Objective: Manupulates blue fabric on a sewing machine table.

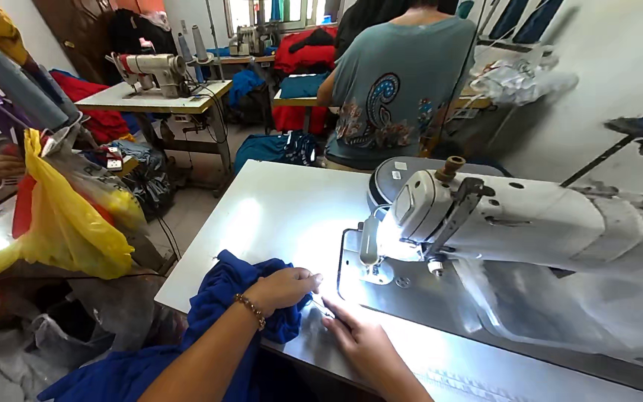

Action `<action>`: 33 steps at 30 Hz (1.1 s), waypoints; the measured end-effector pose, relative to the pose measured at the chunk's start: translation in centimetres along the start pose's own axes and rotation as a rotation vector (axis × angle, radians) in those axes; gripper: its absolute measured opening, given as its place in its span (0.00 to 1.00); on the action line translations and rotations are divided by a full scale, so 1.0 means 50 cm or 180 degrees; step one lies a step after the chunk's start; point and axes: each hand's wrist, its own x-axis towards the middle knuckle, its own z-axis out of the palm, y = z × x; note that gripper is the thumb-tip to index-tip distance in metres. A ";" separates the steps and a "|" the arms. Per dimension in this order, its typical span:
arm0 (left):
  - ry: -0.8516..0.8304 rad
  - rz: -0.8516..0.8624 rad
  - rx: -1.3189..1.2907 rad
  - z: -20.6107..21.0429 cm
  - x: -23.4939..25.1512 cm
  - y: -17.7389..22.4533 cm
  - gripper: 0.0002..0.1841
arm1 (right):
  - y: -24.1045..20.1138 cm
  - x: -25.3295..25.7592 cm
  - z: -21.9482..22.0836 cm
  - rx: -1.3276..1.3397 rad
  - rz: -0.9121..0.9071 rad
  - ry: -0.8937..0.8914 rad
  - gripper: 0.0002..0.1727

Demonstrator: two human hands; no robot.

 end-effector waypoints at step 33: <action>0.1388 -0.0575 0.1436 0.001 -0.220 -0.089 0.38 | -0.056 0.052 -0.021 -0.1226 -0.1643 0.0334 0.17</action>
